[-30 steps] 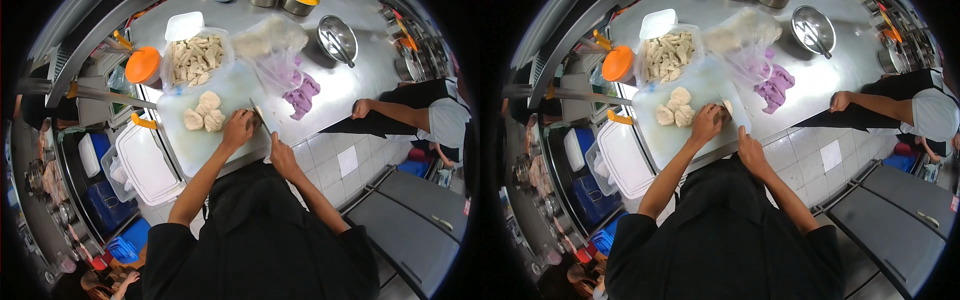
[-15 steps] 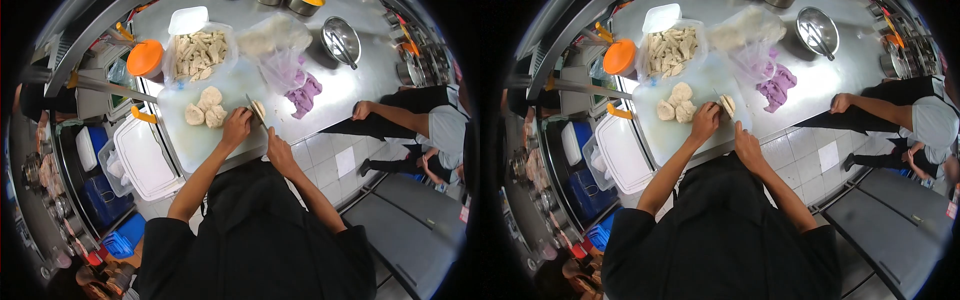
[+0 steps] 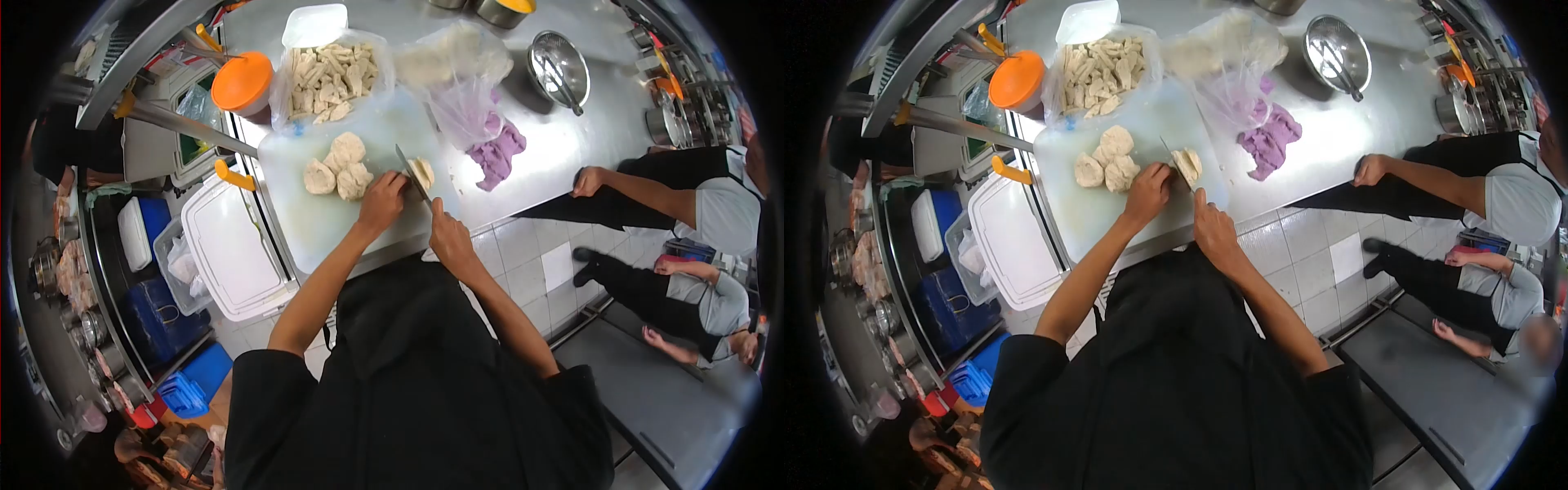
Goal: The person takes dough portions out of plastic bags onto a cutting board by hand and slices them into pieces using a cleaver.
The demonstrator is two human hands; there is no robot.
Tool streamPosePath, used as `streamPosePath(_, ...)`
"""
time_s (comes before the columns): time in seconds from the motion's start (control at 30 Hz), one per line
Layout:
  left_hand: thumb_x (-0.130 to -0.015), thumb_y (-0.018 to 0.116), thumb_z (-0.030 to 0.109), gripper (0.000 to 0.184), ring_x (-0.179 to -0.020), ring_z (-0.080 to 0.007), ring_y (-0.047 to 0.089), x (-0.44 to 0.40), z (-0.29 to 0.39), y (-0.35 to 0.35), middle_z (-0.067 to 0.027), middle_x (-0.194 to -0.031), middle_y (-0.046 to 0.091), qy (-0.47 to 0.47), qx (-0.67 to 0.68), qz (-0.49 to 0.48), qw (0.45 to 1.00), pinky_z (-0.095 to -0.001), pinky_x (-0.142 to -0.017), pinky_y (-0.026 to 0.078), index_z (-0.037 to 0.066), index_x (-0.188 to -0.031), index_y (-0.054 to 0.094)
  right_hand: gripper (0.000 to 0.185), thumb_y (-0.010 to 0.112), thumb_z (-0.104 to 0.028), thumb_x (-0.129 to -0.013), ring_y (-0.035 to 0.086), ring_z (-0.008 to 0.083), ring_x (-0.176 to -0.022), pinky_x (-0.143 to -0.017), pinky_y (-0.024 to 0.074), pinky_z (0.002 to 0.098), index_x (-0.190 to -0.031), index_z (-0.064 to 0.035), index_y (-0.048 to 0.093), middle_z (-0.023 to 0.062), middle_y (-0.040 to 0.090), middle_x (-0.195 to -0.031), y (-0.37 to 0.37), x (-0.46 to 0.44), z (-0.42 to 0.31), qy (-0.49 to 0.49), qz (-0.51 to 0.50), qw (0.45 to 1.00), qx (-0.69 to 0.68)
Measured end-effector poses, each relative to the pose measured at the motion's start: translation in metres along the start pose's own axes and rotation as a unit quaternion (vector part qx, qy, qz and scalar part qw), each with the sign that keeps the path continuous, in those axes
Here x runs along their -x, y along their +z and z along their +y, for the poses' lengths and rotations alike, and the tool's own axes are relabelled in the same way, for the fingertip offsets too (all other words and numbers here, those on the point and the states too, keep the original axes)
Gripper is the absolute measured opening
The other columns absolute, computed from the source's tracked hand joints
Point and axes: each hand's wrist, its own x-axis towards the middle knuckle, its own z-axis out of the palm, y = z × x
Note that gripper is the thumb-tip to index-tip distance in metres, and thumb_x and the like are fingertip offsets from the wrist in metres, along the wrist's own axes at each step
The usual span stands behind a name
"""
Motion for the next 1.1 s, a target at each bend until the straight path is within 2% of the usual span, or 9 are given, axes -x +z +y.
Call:
streamPosePath(0.6,-0.084,0.06,0.004,0.017,-0.089,-0.0336,0.06,0.001,-0.009,-0.01,-0.0139,-0.092,0.062,0.062,0.014,0.005,0.998,-0.0406,-0.08,0.05,0.0,-0.101,0.063,0.031,0.051,-0.003,-0.088,0.059,0.0511,-0.067,-0.062,0.0442,0.059,-0.114,0.0038,0.036,0.0286,0.06,-0.068,-0.008,-0.018,-0.009,0.035,-0.039,0.999,-0.012)
streamPosePath(0.7,-0.091,0.06,0.01,0.015,-0.083,-0.0293,0.063,0.011,0.009,-0.015,-0.0123,-0.088,0.064,-0.069,0.085,0.009,0.994,-0.0379,-0.078,0.052,-0.001,-0.101,0.062,0.03,0.052,-0.005,-0.09,0.057,0.0523,-0.066,-0.061,0.0448,0.0585,-0.115,0.0017,0.036,0.0278,0.058,-0.062,-0.039,-0.013,-0.015,0.062,-0.022,0.992,-0.106)
streamPosePath(0.73,-0.094,0.059,0.013,0.017,-0.08,-0.0265,0.063,0.011,0.018,-0.012,-0.0102,-0.085,0.064,-0.184,0.24,0.066,0.951,-0.0366,-0.077,0.052,-0.001,-0.103,0.062,0.033,0.056,-0.01,-0.093,0.059,0.0398,-0.051,-0.047,0.0462,0.0486,-0.119,0.0,0.038,0.0232,0.062,-0.07,-0.042,-0.008,-0.008,0.056,-0.005,0.993,-0.102)
streamPosePath(0.77,-0.097,0.058,0.016,0.02,-0.076,-0.0236,0.063,0.013,0.028,-0.015,-0.0081,-0.082,0.064,-0.296,0.385,0.118,0.866,-0.0352,-0.075,0.052,-0.001,-0.105,0.061,0.033,0.056,-0.01,-0.093,0.059,0.0398,-0.051,-0.047,0.0462,0.0486,-0.119,0.0,0.038,0.0232,0.062,-0.07,-0.047,-0.002,-0.005,0.056,-0.007,0.993,-0.105)
streamPosePath(0.8,-0.099,0.056,0.04,0.042,-0.089,-0.0196,0.063,0.012,0.032,-0.022,-0.007,-0.097,0.065,-0.367,0.493,0.076,0.785,-0.0361,-0.084,0.05,0.001,-0.114,0.059,0.035,0.058,-0.013,-0.094,0.054,0.0293,-0.045,-0.041,0.0428,0.0413,-0.121,-0.0007,0.039,0.019,0.062,-0.076,-0.052,0.003,-0.004,0.117,-0.049,0.956,-0.264)
streamPosePath(0.83,-0.099,0.056,0.04,0.042,-0.089,-0.0196,0.063,0.007,0.035,-0.028,-0.007,-0.097,0.065,-0.368,0.49,0.078,0.786,-0.0361,-0.084,0.05,0.001,-0.114,0.059,0.038,0.06,-0.015,-0.094,0.049,0.0189,-0.038,-0.035,0.0393,0.034,-0.123,-0.0015,0.04,0.0147,0.063,-0.082,-0.056,0.006,-0.003,0.173,-0.087,0.889,-0.415)
streamPosePath(0.9,-0.093,0.053,0.061,0.065,-0.102,-0.0201,0.06,-0.003,0.039,-0.037,-0.0085,-0.112,0.062,-0.429,0.742,-0.013,0.515,-0.0376,-0.092,0.047,0.002,-0.122,0.053,0.035,0.062,-0.017,-0.094,0.041,0.0085,-0.036,-0.032,0.0346,0.0264,-0.119,-0.001,0.043,0.0084,0.058,-0.076,-0.056,0.012,-0.003,0.185,-0.097,0.848,-0.487)
streamPosePath(0.97,-0.087,0.046,0.074,0.082,-0.108,-0.0189,0.056,-0.009,0.04,-0.036,-0.0081,-0.119,0.058,-0.403,0.748,-0.054,0.524,-0.0383,-0.096,0.044,0.003,-0.128,0.049,0.033,0.061,-0.018,-0.096,0.039,0.009,-0.035,-0.032,0.0355,0.0258,-0.119,-0.0027,0.044,0.0084,0.057,-0.076,-0.049,0.017,0.003,0.202,-0.103,0.817,-0.53)
streamPosePath(1.1,-0.095,0.052,0.055,0.059,-0.104,-0.0218,0.057,-0.013,0.036,-0.025,-0.0089,-0.112,0.059,-0.425,0.633,0.036,0.647,-0.0389,-0.093,0.044,0.002,-0.122,0.056,0.033,0.061,-0.02,-0.097,0.039,0.0088,-0.035,-0.031,0.035,0.026,-0.119,-0.0031,0.044,0.0081,0.057,-0.076,-0.026,0.038,0.031,0.225,-0.033,0.806,-0.546)
